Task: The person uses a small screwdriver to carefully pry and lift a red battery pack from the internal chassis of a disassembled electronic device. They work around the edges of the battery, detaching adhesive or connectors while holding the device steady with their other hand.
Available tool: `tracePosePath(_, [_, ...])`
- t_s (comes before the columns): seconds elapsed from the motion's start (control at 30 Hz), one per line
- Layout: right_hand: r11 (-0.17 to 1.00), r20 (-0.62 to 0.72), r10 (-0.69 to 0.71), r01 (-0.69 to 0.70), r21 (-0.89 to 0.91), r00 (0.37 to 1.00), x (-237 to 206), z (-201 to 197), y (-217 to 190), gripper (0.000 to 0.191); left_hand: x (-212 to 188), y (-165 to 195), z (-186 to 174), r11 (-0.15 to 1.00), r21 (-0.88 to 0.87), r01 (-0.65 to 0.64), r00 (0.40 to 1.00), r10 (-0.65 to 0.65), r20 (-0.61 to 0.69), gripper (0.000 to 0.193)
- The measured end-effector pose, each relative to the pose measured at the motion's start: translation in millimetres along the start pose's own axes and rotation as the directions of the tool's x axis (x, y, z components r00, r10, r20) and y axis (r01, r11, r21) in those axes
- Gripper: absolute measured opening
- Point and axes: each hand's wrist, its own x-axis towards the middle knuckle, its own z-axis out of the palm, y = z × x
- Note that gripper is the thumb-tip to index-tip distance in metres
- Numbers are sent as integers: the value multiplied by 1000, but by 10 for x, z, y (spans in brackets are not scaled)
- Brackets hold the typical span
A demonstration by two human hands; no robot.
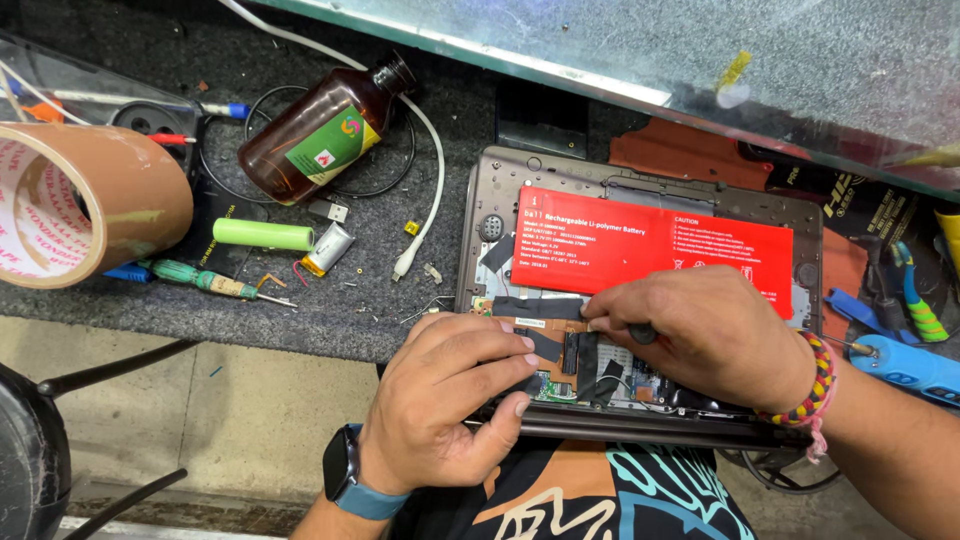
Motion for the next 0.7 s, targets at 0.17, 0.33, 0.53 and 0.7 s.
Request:
tracePosePath(0.17, [999, -1, 38, -38, -1, 999, -26, -57, -9, 32, -12, -3, -7, 1000, -6, 1, 1000, -1, -1, 23])
tracePosePath(0.33, [996, 10, 95, -95, -3, 995, -12, -87, -51, 27, -15, -4, -8, 1000, -5, -2, 1000, 2, 2, 23])
tracePosePath(0.53, [998, -42, 67, -68, -16, 997, 62, -95, -95, 22, -8, 12, -21, 1000, 7, 6, 1000, -6, 2, 23])
tracePosePath(0.7, [994, 48, 18, -13, -104, 999, 145, -99, -146, 28, -7, 18, -7, 1000, -5, 6, 1000, -6, -3, 23])
